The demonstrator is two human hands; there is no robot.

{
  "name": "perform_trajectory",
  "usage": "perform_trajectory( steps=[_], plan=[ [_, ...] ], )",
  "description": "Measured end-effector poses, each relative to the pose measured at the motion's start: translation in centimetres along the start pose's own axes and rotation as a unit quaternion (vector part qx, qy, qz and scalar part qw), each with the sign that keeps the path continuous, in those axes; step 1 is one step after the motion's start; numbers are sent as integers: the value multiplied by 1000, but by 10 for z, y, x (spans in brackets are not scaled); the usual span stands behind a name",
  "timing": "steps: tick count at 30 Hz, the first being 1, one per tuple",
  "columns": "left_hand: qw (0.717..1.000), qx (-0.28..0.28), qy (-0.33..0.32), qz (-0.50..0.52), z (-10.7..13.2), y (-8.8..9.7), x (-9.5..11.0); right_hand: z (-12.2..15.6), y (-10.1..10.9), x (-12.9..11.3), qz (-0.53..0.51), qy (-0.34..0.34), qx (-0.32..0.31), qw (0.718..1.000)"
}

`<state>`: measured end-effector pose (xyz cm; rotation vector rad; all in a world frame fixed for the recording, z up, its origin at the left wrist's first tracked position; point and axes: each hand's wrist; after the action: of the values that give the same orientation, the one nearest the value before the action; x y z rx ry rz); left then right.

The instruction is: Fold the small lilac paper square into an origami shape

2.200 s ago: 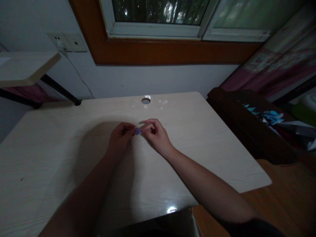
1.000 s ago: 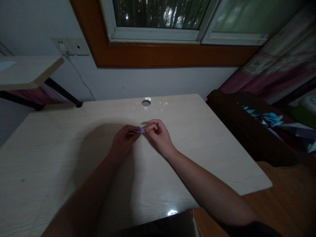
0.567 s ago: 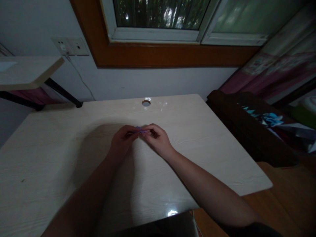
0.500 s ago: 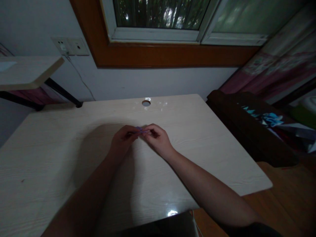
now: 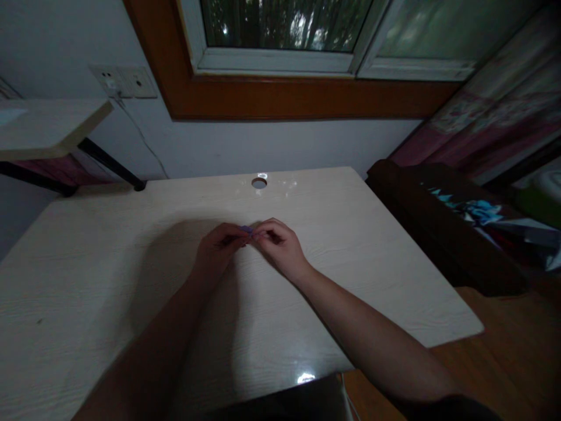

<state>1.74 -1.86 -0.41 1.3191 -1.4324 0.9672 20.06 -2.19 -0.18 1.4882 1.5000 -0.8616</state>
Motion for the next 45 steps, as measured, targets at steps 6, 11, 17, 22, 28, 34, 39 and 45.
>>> perform_trajectory(
  steps=[6,11,17,22,28,34,39,45],
  plan=[
    [1000,11,17,6,-1,-1,8,-2,1,-4,35,22,-13,999],
    [999,11,40,15,1,-1,9,-1,0,-4,36,10,-5,999],
    [998,33,50,12,3,-1,7,-1,1,-2,34,15,-14,999],
    [999,22,38,18,4,-1,10,-1,1,-1,37,39,-31,998],
    [999,10,28,30,4,-3,5,-1,1,-1,51,50,-20,997],
    [999,19,8,-26,4,-1,-2,0,1,-3,48,36,-19,998],
    [999,20,-5,-43,5,0,-4,2,-1,-3,16,6,-10,1000],
    [999,22,-4,-43,4,-1,-4,3,-4,1,-67,-39,-13,997]
  ],
)
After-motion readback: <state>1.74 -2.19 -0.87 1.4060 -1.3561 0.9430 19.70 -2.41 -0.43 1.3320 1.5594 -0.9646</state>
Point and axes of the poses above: each hand's wrist, its own z-axis away from the middle knuckle, its own y-axis out of the back of the hand, x = y × z, and after that the axes turned 1 degree about -z, right-handed
